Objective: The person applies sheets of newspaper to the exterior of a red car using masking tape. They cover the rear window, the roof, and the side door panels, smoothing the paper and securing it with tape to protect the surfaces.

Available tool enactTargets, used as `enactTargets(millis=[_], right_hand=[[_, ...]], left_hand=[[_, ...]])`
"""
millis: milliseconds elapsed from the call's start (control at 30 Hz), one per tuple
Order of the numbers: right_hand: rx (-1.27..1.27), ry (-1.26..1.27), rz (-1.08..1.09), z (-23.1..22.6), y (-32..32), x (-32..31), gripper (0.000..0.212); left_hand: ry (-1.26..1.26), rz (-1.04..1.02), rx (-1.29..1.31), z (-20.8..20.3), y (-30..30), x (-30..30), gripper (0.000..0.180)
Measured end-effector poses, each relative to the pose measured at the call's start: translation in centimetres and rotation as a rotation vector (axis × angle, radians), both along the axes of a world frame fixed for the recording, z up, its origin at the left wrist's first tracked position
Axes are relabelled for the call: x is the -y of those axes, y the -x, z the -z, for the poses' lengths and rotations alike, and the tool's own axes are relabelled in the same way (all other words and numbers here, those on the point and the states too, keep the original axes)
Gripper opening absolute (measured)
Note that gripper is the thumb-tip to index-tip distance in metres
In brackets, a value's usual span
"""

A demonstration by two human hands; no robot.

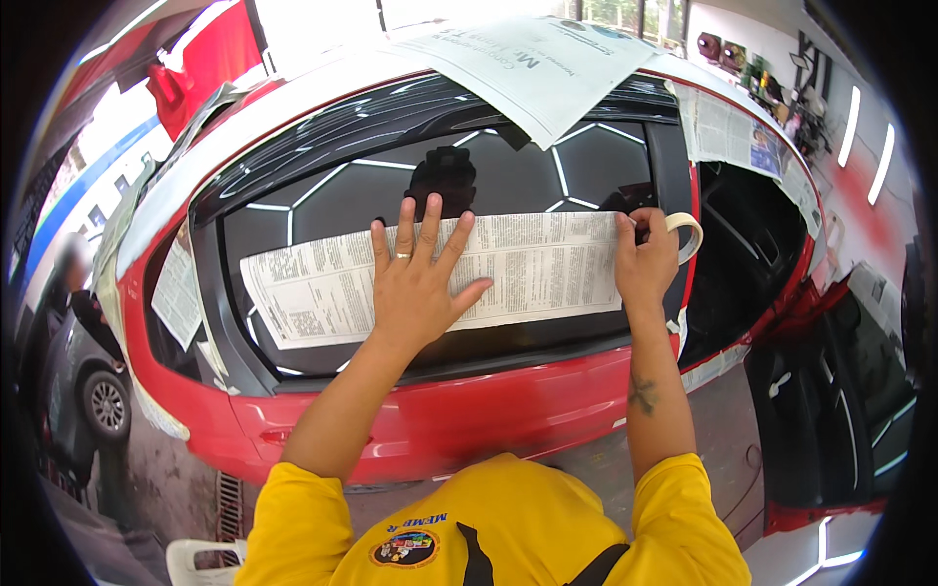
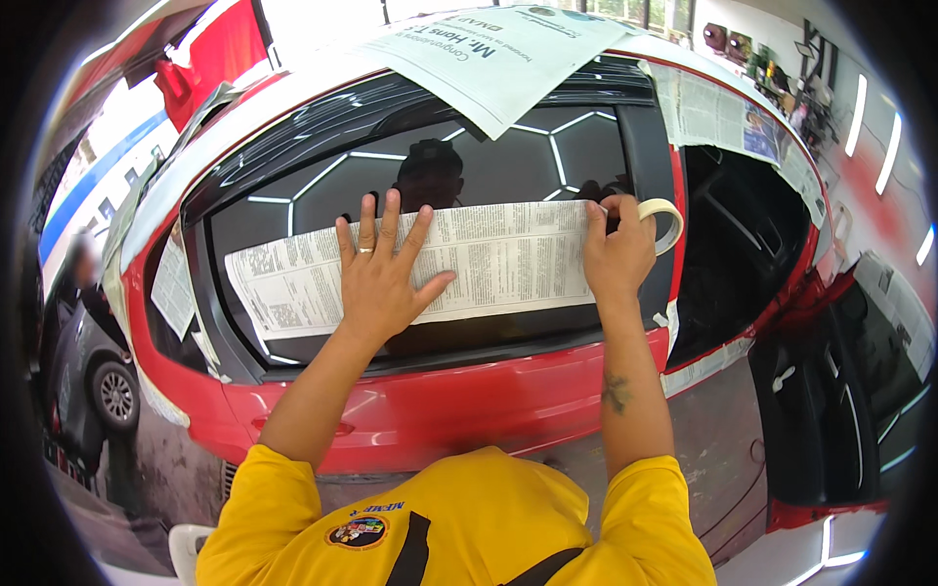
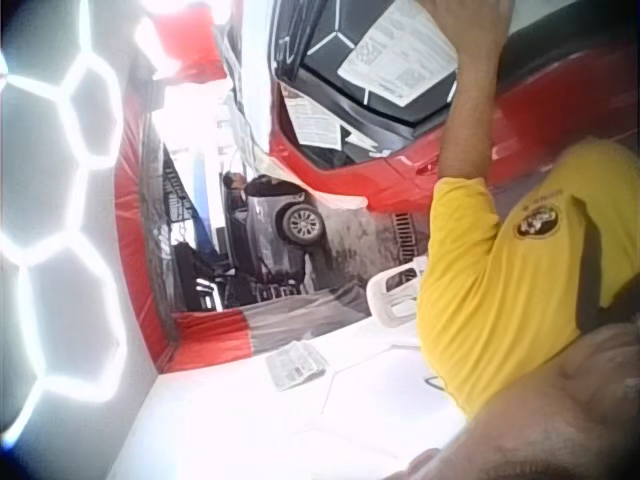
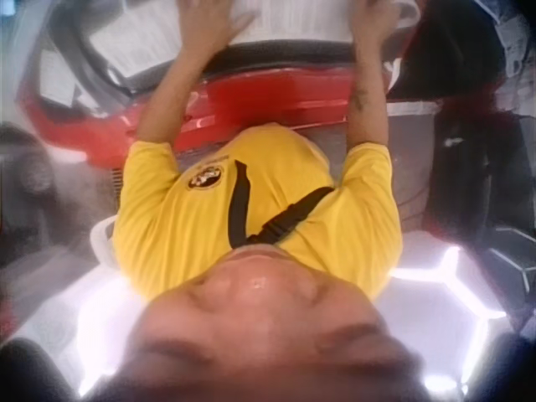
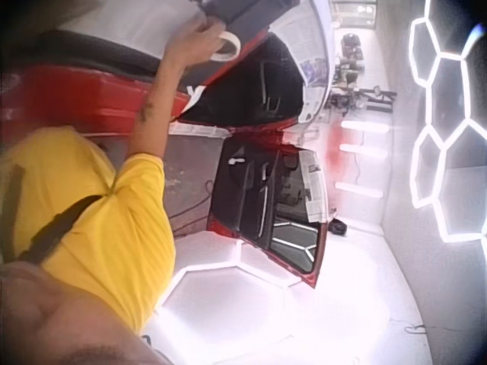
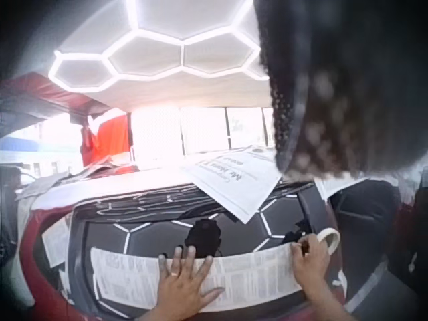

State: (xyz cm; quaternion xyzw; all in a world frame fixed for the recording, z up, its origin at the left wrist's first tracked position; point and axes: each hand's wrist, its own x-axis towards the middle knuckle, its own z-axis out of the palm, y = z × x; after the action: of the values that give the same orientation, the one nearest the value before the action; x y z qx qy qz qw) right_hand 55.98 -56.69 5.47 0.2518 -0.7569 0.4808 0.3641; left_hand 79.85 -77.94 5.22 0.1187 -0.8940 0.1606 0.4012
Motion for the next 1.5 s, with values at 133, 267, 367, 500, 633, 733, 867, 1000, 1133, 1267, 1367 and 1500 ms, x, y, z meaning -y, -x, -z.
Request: enactTargets(millis=[133, 267, 367, 500, 633, 733, 867, 1000, 1133, 1267, 1367, 1500], right_hand=[[0.037, 0.201, -0.024, -1.4, -5.7, 3.2, 0.019], [-0.025, 0.127, -0.374, -1.9, -11.2, 8.1, 0.016], [0.062, 0.012, -0.385, -2.6, -11.2, 9.3, 0.018], [0.097, 0.002, -0.388, -3.1, -10.9, 9.2, 0.018], [0.109, 0.009, -0.393, -3.3, -10.5, 9.3, 0.017], [0.1, 0.014, -0.397, -3.3, -10.1, 9.2, 0.016], [0.091, 0.043, -0.403, -2.8, -8.6, 8.3, 0.013], [0.059, 0.109, -0.338, -2.4, -6.0, 6.2, 0.01], [0.052, 0.082, -0.235, -2.0, -2.5, 3.2, 0.01], [-0.013, 0.085, -0.138, -1.2, 0.4, 0.9, 0.01], [-0.044, 0.092, -0.067, -0.2, 2.1, -0.1, 0.011], [-0.084, 0.105, -0.102, 0.4, 2.2, 0.3, 0.012]], left_hand=[[-0.02, -0.043, 0.023, -0.2, -0.7, 0.1, 0.094], [-0.024, -0.02, 0.031, -0.5, -0.2, -0.2, 0.094], [-0.027, -0.02, 0.013, -0.5, -0.1, -0.1, 0.095], [-0.054, -0.004, -0.004, -0.6, -0.1, -0.4, 0.097], [-0.044, -0.017, -0.012, -0.2, 0.2, -0.2, 0.098], [-0.034, -0.034, -0.013, -0.2, 0.1, -0.1, 0.099], [-0.026, -0.047, -0.004, -0.1, 0.1, 0.0, 0.1], [-0.018, -0.053, -0.005, -0.1, 0.3, -0.1, 0.1], [-0.014, -0.07, 0.001, 0.0, 0.2, -0.1, 0.1], [-0.01, -0.072, -0.01, 0.0, 0.2, -0.2, 0.1], [0.012, -0.078, -0.014, -0.1, 0.5, -0.3, 0.101], [0.017, -0.099, 0.004, -0.1, -0.1, -0.3, 0.1]])
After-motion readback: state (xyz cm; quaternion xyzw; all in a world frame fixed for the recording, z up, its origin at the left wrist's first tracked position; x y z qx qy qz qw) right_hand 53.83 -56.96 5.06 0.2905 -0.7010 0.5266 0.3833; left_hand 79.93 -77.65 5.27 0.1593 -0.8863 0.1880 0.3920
